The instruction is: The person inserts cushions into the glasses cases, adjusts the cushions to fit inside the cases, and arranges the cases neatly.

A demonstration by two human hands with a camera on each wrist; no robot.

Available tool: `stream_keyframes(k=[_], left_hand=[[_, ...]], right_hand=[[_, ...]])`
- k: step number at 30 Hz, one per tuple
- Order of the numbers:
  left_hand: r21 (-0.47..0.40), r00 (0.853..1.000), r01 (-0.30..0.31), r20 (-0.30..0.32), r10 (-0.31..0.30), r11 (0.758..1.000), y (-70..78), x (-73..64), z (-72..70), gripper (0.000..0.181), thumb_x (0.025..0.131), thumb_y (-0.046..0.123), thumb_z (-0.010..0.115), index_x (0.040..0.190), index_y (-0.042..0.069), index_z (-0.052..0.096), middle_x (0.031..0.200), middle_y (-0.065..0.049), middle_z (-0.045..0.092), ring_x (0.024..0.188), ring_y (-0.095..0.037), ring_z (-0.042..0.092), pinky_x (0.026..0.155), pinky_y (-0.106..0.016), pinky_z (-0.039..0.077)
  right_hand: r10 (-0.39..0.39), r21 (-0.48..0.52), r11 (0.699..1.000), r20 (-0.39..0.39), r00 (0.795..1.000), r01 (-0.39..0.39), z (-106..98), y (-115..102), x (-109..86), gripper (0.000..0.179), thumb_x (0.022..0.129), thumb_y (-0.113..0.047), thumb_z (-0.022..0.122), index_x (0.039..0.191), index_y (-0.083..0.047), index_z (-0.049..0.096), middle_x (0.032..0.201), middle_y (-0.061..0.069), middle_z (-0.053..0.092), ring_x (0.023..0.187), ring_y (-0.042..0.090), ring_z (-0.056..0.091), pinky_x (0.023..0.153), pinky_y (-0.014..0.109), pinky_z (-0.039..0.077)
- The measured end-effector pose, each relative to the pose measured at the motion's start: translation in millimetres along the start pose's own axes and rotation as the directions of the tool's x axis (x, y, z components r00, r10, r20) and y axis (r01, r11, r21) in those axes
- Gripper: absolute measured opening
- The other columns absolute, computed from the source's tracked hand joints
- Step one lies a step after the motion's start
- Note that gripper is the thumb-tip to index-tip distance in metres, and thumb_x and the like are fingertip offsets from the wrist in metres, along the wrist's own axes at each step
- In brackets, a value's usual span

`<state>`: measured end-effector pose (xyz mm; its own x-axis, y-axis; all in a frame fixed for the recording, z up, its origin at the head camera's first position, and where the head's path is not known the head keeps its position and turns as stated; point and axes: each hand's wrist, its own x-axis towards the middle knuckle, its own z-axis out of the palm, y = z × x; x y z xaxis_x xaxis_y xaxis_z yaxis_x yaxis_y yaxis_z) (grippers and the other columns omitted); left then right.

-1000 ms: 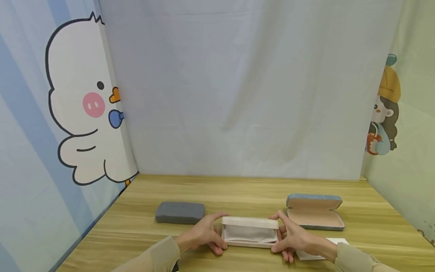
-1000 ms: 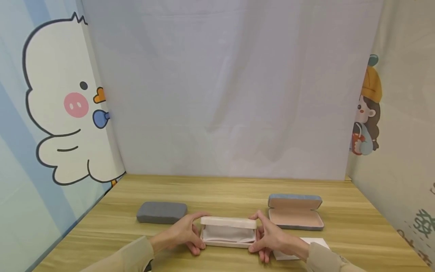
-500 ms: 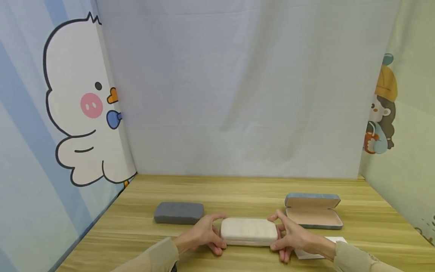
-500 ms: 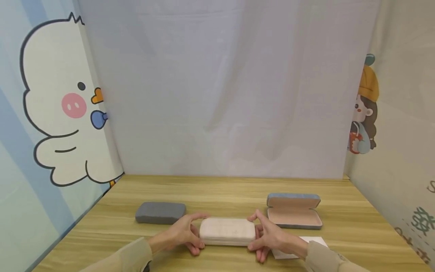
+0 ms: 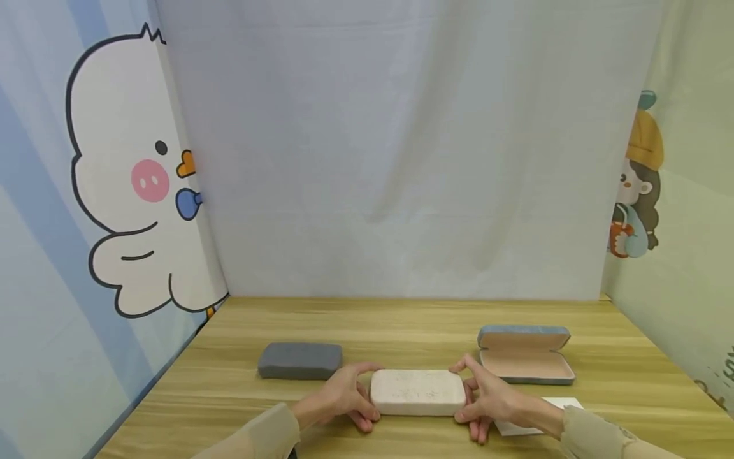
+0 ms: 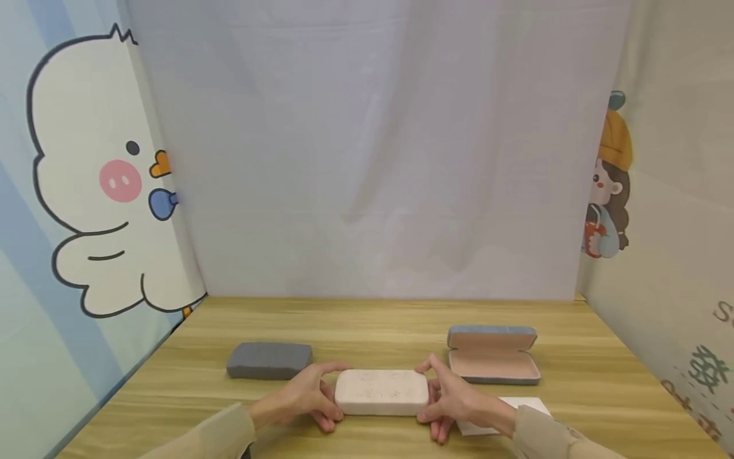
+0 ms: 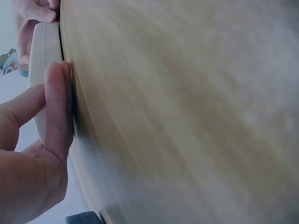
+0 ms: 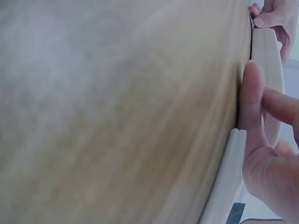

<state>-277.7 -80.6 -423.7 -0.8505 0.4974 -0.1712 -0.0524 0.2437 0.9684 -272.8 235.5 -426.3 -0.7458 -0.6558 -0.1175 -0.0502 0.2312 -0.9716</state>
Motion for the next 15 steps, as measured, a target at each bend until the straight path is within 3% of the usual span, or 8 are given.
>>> stream_keyframes(k=[10,15], left_hand=[[0.156,1.0,0.014,-0.029,-0.01,0.988,20.5,-9.0,-4.3,0.094,0.072,-0.013,0.075,0.149,0.008,0.025,0.07,-0.017,0.068,0.046,-0.016,0.062,0.05,-0.034,0.06],[0.216,0.998,0.008,-0.058,0.005,0.976,39.8,-11.9,0.5,0.076,0.073,-0.007,0.077,0.135,0.006,0.035,0.066,-0.014,0.067,0.044,-0.015,0.061,0.047,-0.032,0.059]], right_hand=[[0.028,-0.091,0.995,-0.038,0.999,-0.031,-5.4,-14.0,-7.5,0.079,0.082,-0.008,0.075,0.14,0.0,0.022,0.078,0.01,0.06,0.049,0.015,0.063,0.044,0.028,0.056],[-0.002,-0.084,0.996,-0.079,0.997,-0.005,-14.1,-17.6,-15.1,0.078,0.088,-0.013,0.07,0.145,0.003,0.02,0.086,0.011,0.06,0.053,0.015,0.062,0.045,0.028,0.056]])
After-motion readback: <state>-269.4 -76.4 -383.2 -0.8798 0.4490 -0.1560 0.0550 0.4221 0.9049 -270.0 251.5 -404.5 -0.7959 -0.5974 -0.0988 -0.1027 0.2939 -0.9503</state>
